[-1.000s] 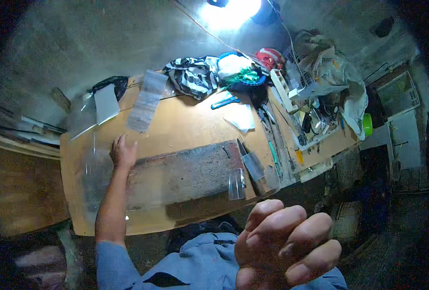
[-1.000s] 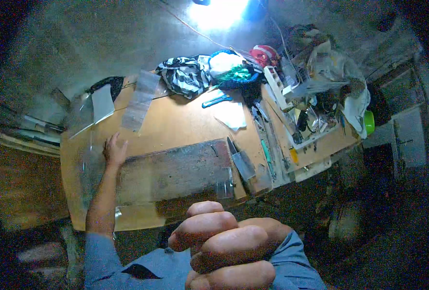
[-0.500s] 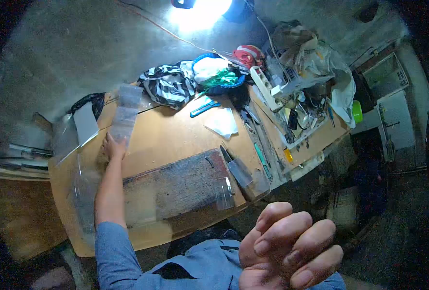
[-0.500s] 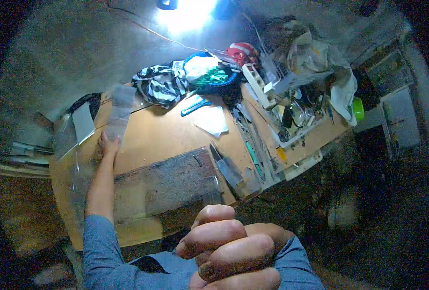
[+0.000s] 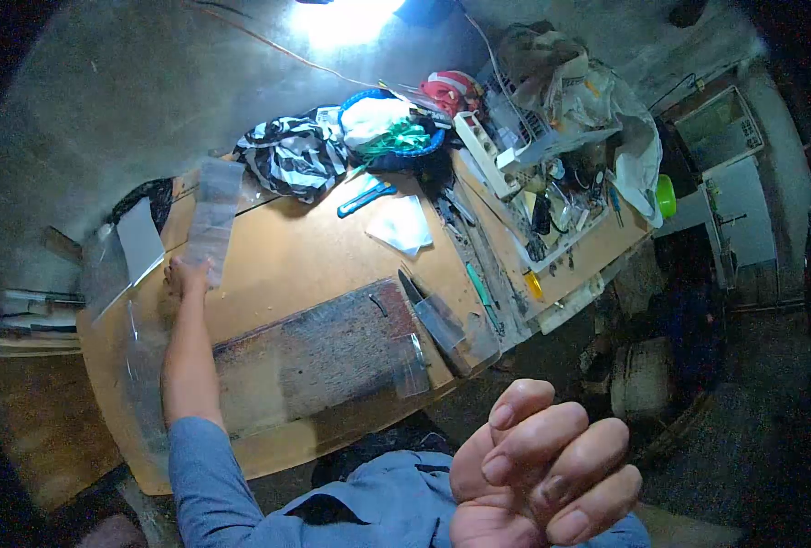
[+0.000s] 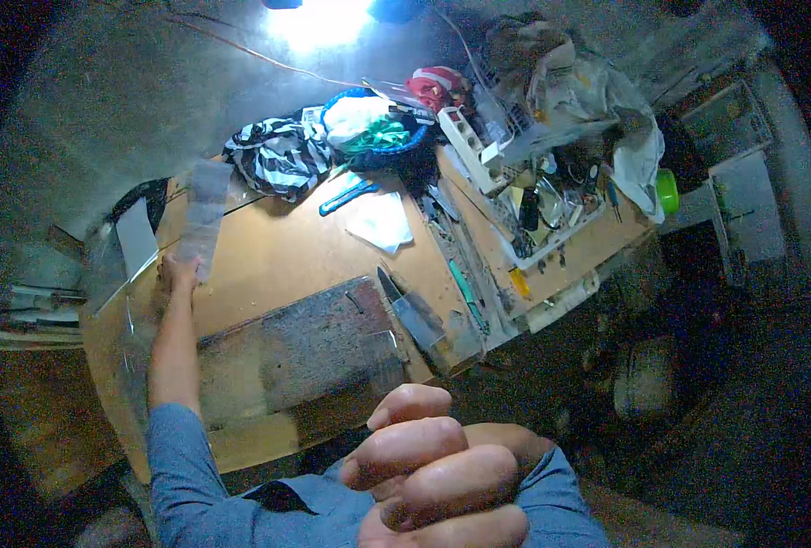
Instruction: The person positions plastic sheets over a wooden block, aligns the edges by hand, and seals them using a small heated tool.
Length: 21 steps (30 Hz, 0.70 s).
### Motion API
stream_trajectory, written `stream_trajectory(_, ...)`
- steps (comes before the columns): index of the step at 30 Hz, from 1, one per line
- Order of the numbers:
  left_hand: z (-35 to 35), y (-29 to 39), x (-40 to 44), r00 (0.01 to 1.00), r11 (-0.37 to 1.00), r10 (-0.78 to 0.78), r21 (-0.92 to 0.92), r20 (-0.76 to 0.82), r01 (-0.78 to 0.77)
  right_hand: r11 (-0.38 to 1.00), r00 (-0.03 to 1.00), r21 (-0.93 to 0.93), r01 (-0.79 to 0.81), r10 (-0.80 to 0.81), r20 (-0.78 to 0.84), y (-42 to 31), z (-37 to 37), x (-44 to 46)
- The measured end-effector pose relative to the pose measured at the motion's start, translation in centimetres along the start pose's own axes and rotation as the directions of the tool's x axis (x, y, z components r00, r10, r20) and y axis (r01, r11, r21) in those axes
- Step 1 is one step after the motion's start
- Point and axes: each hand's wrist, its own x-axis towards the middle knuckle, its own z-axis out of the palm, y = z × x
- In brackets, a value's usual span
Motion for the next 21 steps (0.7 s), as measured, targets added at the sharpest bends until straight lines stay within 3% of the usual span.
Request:
stream_trajectory(3,-0.9,0.9,-0.4,0.997,0.995,-0.071,-0.066,0.001,0.071,0.989,1.0,-0.149,0.005,-0.005,-0.001,1.2,-0.2,-0.6)
stream_trajectory(5,-2.0,1.1,-0.6,0.993,0.987,-0.121,-0.103,0.002,0.121,0.944,0.996,-0.32,0.075,-0.055,0.072,3.2,-1.9,-1.8)
stream_trajectory(6,-1.9,1.0,-0.5,0.992,0.987,-0.129,-0.098,-0.007,0.128,0.945,0.983,-0.305,0.115,-0.064,0.173,4.1,-4.5,-2.9)
stream_trajectory(9,-1.4,-0.2,0.6,0.996,0.996,-0.084,-0.034,0.043,0.085,0.812,0.9,-0.584,0.001,0.254,0.354,3.1,-10.0,-6.7)
stream_trajectory(10,-1.0,-0.6,0.9,0.999,0.993,-0.002,-0.12,0.032,0.006,0.728,0.833,-0.686,0.003,0.378,0.405,2.4,-11.9,-7.7)
stream_trajectory(12,-1.2,-1.0,0.5,0.997,0.978,0.076,-0.194,0.016,-0.071,0.591,0.695,-0.787,-0.178,0.642,0.324,1.5,-16.8,-11.7)
stream_trajectory(14,-2.2,-0.6,-0.2,0.999,0.977,0.026,-0.212,-0.038,-0.033,0.43,0.7,-0.864,-0.262,0.701,0.137,1.9,-21.6,-17.8)
stream_trajectory(15,-1.1,-1.3,0.7,0.999,0.977,0.022,-0.209,-0.04,-0.03,0.433,0.698,-0.862,-0.263,0.702,0.14,1.0,-23.0,-19.4)
stream_trajectory(17,2.0,-3.5,3.4,1.0,0.906,-0.012,-0.422,0.022,0.02,0.069,0.439,-0.858,-0.508,0.878,-0.19,-0.5,-24.8,-22.0)
stream_trajectory(18,0.7,-3.2,2.4,1.0,0.909,-0.015,-0.417,0.015,0.02,0.075,0.437,-0.856,-0.512,0.881,-0.184,-1.0,-25.5,-23.2)
stream_trajectory(20,-3.5,-1.2,-0.5,0.989,0.791,-0.074,-0.596,0.13,0.138,-0.111,0.107,-0.494,-0.862,0.914,-0.392,-1.1,-26.0,-24.9)
stream_trajectory(21,-1.8,-2.2,1.2,0.971,0.725,0.017,-0.672,0.24,0.154,-0.105,0.106,-0.488,-0.867,0.917,-0.385,-1.0,-25.3,-24.7)
